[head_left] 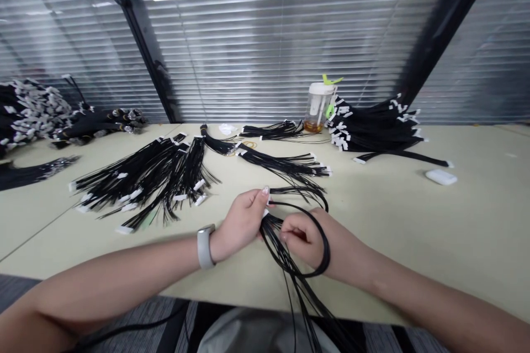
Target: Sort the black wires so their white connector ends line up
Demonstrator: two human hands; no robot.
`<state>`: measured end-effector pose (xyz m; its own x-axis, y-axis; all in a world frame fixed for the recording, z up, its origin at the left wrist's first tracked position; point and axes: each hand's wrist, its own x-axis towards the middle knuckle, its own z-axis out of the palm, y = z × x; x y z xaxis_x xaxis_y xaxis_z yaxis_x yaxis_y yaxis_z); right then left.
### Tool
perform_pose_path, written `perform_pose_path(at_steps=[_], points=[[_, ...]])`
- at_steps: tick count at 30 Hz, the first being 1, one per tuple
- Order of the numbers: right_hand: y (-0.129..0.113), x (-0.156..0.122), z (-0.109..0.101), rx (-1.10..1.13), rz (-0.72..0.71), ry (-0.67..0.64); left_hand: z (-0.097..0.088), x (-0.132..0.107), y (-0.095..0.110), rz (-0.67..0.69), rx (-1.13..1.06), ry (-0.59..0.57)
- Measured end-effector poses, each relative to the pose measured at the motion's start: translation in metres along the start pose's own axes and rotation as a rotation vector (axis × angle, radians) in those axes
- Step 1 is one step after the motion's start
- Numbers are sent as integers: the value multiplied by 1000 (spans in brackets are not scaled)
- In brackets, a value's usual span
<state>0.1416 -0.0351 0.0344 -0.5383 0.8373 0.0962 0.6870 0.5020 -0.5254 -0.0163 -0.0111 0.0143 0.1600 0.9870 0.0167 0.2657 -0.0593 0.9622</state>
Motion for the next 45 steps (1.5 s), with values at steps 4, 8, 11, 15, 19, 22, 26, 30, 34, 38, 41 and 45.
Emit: perform_pose_path(at_steps=[4, 8, 11, 15, 19, 22, 26, 30, 34, 38, 41, 45], points=[[8, -2, -16, -143, 28, -45, 0, 1, 0, -7, -2, -31], [19, -5, -42, -381, 185, 1, 0, 3, -4, -30, -41, -28], [27, -9, -58, -580, 291, 178, 0, 5, -7, -52, -45, -9], [33, -13, -67, -796, 330, 455, 1, 7, -7, -62, -57, 3], [36, -14, -65, -906, 224, 573, 1, 7, -8, -70, -67, 5], [38, -13, -64, -877, 177, 660, 1, 8, -9, -69, -78, 3], [33, -11, -64, -363, 80, 776, 1, 7, -8, -75, -89, -4], [20, -9, -62, 320, -6, 973, 1, 5, -4, -70, -88, -15], [17, -11, -61, 581, -59, 893, 1, 4, -2, -76, -90, -33], [18, -11, -48, 338, -2, 440, 0, 5, -5, -66, -95, -49], [17, -7, -32, 76, 7, 291, -2, 5, -8, -62, -88, -67], [16, -1, -15, -133, -25, 246, -3, 6, -10, 32, -88, -85]])
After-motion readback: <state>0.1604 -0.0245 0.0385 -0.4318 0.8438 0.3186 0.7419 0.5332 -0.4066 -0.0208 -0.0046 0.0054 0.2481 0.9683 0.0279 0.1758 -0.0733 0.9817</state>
